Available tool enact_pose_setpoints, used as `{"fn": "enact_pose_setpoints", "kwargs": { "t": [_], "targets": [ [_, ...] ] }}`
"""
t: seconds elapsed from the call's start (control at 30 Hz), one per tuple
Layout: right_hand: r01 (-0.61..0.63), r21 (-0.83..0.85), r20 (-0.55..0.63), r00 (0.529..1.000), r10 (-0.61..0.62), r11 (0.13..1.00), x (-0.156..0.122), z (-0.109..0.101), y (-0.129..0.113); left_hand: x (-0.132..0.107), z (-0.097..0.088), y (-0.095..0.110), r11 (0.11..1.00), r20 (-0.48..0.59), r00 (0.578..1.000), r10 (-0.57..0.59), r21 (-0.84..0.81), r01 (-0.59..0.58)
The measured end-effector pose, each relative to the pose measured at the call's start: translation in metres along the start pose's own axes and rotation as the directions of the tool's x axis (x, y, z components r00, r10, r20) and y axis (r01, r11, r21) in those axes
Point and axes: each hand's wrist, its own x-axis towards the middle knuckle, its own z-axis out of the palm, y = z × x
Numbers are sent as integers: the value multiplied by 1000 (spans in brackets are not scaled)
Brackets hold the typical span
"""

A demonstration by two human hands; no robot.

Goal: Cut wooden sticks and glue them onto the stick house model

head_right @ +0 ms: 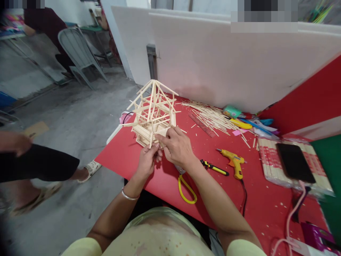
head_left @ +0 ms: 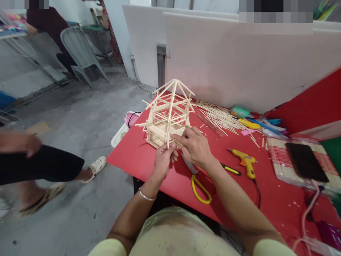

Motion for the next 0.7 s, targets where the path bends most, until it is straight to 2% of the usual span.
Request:
{"fn": "enact_pose_setpoints", "kwargs": {
  "t": [0.47,0.7],
  "targets": [
    [-2,-1,18,1000,2,1000,0,-1,0,-3,0,2,999,-27,999,-37,-4,37],
    [-13,3,29,1000,13,1000,0,-1,0,-3,-2,0,999,-3,999,-34,-23,34]
  ]
}}
